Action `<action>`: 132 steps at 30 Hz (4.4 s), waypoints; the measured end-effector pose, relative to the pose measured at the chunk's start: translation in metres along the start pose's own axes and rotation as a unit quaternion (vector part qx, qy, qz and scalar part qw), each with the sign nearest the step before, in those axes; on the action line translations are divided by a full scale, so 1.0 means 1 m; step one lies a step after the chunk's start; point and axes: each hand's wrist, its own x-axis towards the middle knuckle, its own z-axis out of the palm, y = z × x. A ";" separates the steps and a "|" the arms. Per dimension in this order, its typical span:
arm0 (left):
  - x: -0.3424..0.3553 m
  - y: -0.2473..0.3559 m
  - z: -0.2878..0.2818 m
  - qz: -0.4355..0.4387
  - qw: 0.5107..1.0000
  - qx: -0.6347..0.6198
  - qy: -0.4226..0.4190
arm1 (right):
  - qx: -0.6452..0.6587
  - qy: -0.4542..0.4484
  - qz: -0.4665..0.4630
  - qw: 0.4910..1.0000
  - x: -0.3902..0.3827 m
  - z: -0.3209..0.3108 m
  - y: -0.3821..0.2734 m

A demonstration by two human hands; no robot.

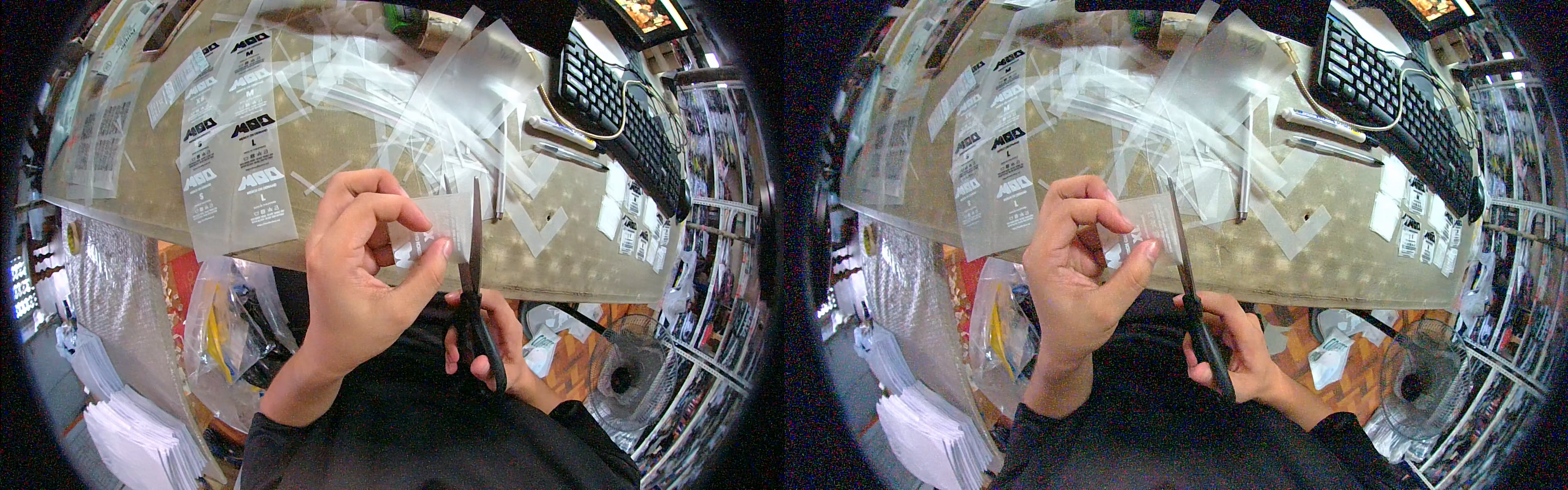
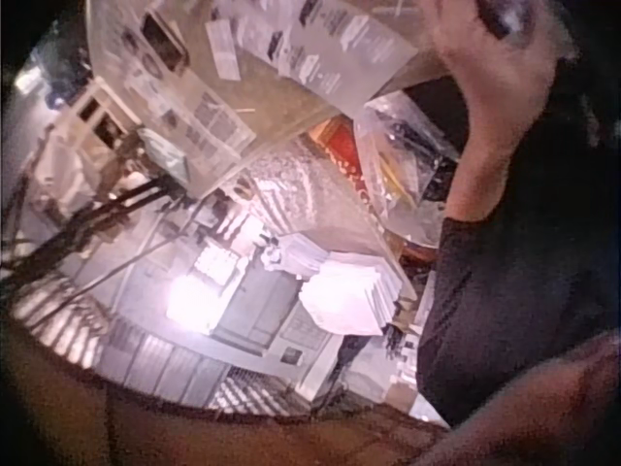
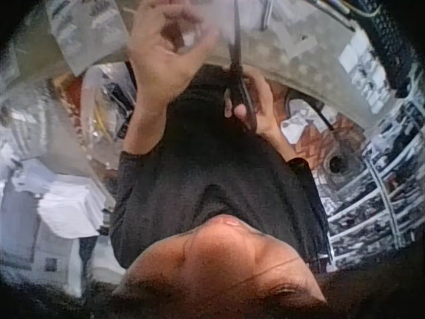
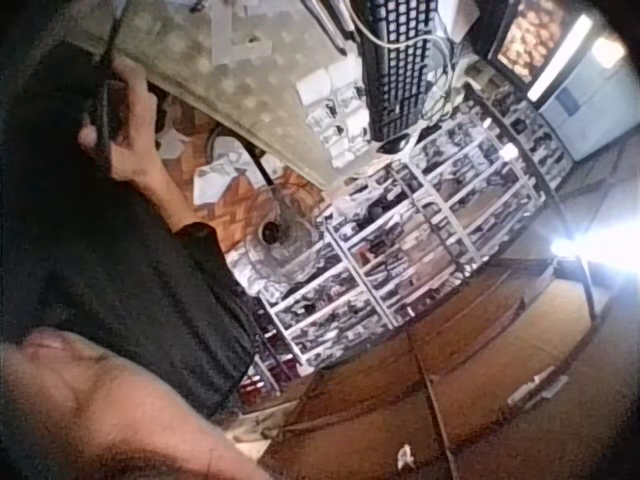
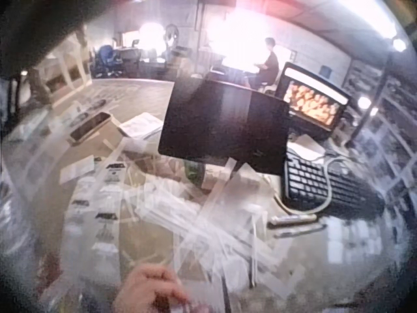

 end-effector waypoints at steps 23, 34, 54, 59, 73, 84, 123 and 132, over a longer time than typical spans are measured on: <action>0.000 0.008 0.001 0.002 1.000 0.003 0.023 | -0.050 0.012 -0.006 0.999 -0.008 0.001 0.002; 0.004 -0.004 -0.003 0.020 1.000 -0.019 -0.015 | -0.086 0.080 0.006 0.993 -0.006 0.005 0.005; 0.002 0.006 0.000 -0.118 0.954 -0.136 -0.238 | -0.078 0.217 -0.068 0.971 0.028 -0.009 -0.051; 0.006 0.006 0.000 -0.109 0.966 -0.156 -0.172 | -0.085 0.245 -0.077 0.963 0.031 -0.011 -0.050; -0.026 0.104 0.081 0.406 0.844 -0.240 -0.254 | -0.129 0.541 -0.255 0.791 -0.019 -0.142 -0.069; -0.001 0.075 0.057 0.388 0.816 -0.296 -0.309 | -0.191 0.643 -0.266 0.692 -0.113 -0.300 -0.124; -0.014 -0.014 -0.141 0.064 0.873 0.440 0.200 | -0.176 0.518 -0.405 0.733 -0.083 -0.250 -0.107; 0.123 -0.057 -0.251 0.130 0.801 0.570 0.125 | -0.128 0.480 -0.393 0.774 -0.070 -0.199 -0.121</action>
